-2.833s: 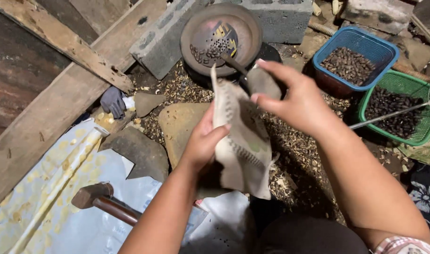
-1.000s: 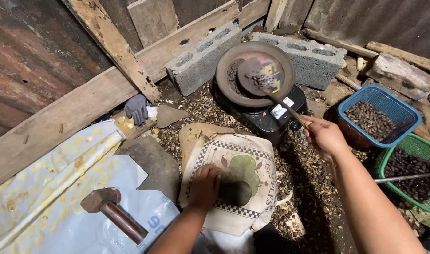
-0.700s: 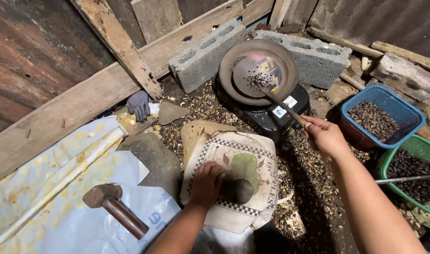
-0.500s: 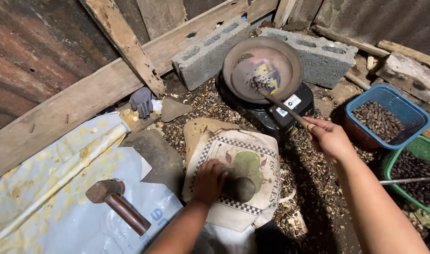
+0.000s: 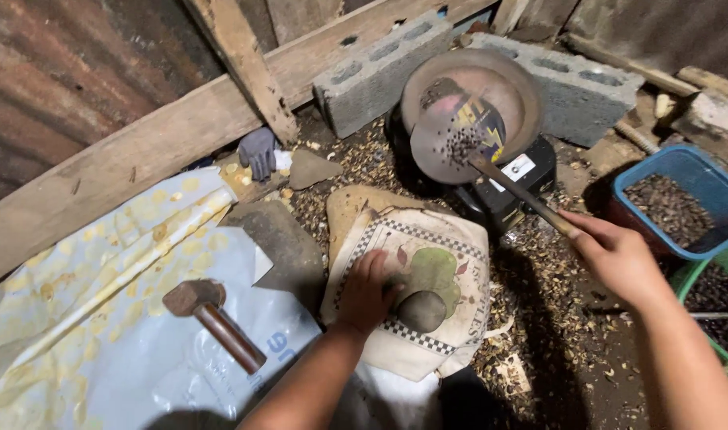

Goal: The person stirs dark beans in a pan on a portable gas stove using a slotted spoon. They then use a hammer to crack the beans on a white sack and a stone to crush them on a patterned board, repeating these steps.

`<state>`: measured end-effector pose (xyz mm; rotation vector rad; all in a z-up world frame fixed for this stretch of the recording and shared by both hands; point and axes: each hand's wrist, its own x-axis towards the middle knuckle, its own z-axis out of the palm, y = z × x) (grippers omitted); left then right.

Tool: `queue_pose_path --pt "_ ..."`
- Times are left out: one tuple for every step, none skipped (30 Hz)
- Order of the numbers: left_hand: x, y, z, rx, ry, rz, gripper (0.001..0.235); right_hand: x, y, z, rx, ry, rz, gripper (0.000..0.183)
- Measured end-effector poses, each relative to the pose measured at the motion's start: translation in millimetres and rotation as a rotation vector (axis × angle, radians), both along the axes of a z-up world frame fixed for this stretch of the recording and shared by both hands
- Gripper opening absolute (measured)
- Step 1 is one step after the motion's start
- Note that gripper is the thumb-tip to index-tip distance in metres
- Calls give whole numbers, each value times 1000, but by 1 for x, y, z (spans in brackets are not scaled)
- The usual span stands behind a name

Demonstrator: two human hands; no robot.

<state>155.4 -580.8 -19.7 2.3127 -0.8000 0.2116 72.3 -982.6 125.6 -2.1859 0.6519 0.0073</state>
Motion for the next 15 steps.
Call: queue_pose_path --pt "-1 1 -2 -28 -25 -10 77 -13 3 7 -77 -32 91 39" --pt "-2 2 -5 -55 -50 -20 89 -25 6 14 -152 -65 184 42" --pt "-5 1 3 -52 -35 -10 89 -34 20 23 -147 -52 194 42" --pt "-7 0 12 -49 -2 -11 98 -42 34 32 -170 123 188 41" --pt "-2 -3 21 -52 22 -15 106 -47 46 43 -200 286 172 40" --pt "-3 -3 22 -52 26 -8 106 -57 46 36 -201 290 179 40" --pt "-4 -5 23 -56 29 -18 110 -69 45 29 -282 115 336 43" --pt "-4 -7 25 -59 32 -28 115 -82 43 23 -361 -66 487 46" --pt "-4 -7 21 -60 38 -28 115 -77 45 28 -359 -60 488 46" --pt "-3 -8 18 -33 61 -75 107 -72 47 33 -365 117 381 41" --pt "0 -8 15 -5 80 -123 99 -66 49 37 -368 286 265 37" --pt "1 -8 -1 -4 83 -124 99 -52 43 33 -366 288 264 37" --pt "2 -7 -18 51 19 -231 75 -38 37 29 -300 122 174 39" --pt "3 -6 -35 105 -44 -338 54 -24 32 25 -230 -41 79 41" --pt "3 -5 -37 105 -43 -335 54 -2 24 10 -230 -41 82 41"
